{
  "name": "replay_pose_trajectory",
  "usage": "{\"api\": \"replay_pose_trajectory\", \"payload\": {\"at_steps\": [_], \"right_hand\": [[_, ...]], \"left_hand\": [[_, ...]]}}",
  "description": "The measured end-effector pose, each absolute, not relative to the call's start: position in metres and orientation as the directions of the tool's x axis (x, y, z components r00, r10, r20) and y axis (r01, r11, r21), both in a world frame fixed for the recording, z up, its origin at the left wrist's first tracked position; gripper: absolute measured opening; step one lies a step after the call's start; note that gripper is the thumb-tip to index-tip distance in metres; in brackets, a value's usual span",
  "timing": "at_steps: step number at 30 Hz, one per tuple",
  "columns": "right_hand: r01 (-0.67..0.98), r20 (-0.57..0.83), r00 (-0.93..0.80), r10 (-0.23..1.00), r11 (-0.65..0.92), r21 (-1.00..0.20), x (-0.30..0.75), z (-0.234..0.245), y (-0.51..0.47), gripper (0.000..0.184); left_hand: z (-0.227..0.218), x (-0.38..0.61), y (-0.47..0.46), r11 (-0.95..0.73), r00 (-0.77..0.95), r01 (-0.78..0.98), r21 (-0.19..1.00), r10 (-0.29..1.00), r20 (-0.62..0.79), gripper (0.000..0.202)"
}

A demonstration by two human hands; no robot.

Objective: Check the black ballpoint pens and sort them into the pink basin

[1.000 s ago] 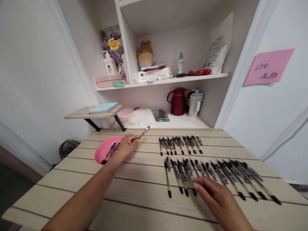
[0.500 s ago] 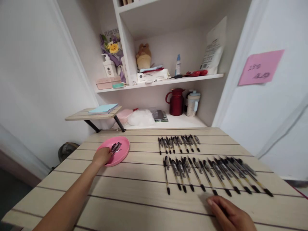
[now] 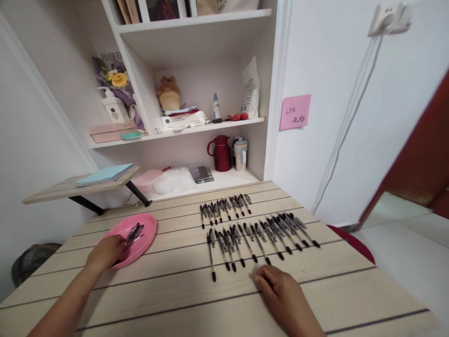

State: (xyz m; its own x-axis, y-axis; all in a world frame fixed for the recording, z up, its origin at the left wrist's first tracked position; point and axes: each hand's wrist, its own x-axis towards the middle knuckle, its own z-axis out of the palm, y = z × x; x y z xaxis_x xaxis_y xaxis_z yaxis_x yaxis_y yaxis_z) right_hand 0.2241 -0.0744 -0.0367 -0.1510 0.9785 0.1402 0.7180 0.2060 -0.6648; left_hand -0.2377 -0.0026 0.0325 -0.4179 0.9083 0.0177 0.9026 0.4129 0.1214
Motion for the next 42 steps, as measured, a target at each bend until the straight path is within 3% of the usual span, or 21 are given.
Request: {"api": "replay_pose_trajectory", "payload": {"at_steps": [5,9,12,14,17,20,22,28,42], "right_hand": [[0.716,0.148,-0.150,0.977,0.211,-0.666,0.225,-0.036,-0.073,0.026],[0.713,0.137,-0.166,0.977,0.215,-0.667,0.224,-0.036,-0.074,0.027],[0.717,0.136,-0.170,0.976,0.217,-0.663,0.223,-0.035,-0.075,0.027],[0.715,0.139,-0.192,0.971,0.236,-0.658,0.223,-0.032,-0.073,0.028],[0.714,0.178,-0.241,0.954,0.299,-0.633,0.228,-0.021,-0.058,0.027],[0.764,0.234,-0.196,0.952,0.298,-0.573,0.240,-0.003,-0.021,0.027],[0.813,0.222,-0.108,0.969,0.215,-0.541,0.249,0.008,0.014,0.025],[0.928,0.136,0.103,0.985,-0.046,-0.369,0.257,0.011,0.119,0.022],[0.943,0.054,0.177,0.983,-0.154,-0.295,0.240,-0.022,0.170,0.030]], "left_hand": [[0.044,-0.218,-0.001,0.388,-0.401,0.910,0.148,0.914,0.066,0.032],[0.051,-0.161,-0.001,0.000,-0.100,0.919,0.395,0.967,0.234,0.029],[0.045,-0.102,0.002,-0.192,0.070,0.695,0.693,0.977,0.200,0.029],[0.038,-0.066,0.007,-0.139,0.117,0.500,0.855,0.989,0.093,0.032],[0.024,-0.025,0.017,-0.075,0.165,0.219,0.973,0.985,0.038,0.035],[0.006,-0.009,0.026,-0.065,0.094,0.012,0.998,0.994,0.064,0.040],[-0.008,-0.009,0.031,-0.094,-0.013,-0.033,0.995,0.996,0.093,0.041],[-0.033,-0.022,0.037,-0.148,-0.088,0.014,0.989,0.985,0.148,0.042],[-0.038,-0.023,0.046,-0.094,-0.049,0.089,0.992,0.994,0.099,0.040]]}}
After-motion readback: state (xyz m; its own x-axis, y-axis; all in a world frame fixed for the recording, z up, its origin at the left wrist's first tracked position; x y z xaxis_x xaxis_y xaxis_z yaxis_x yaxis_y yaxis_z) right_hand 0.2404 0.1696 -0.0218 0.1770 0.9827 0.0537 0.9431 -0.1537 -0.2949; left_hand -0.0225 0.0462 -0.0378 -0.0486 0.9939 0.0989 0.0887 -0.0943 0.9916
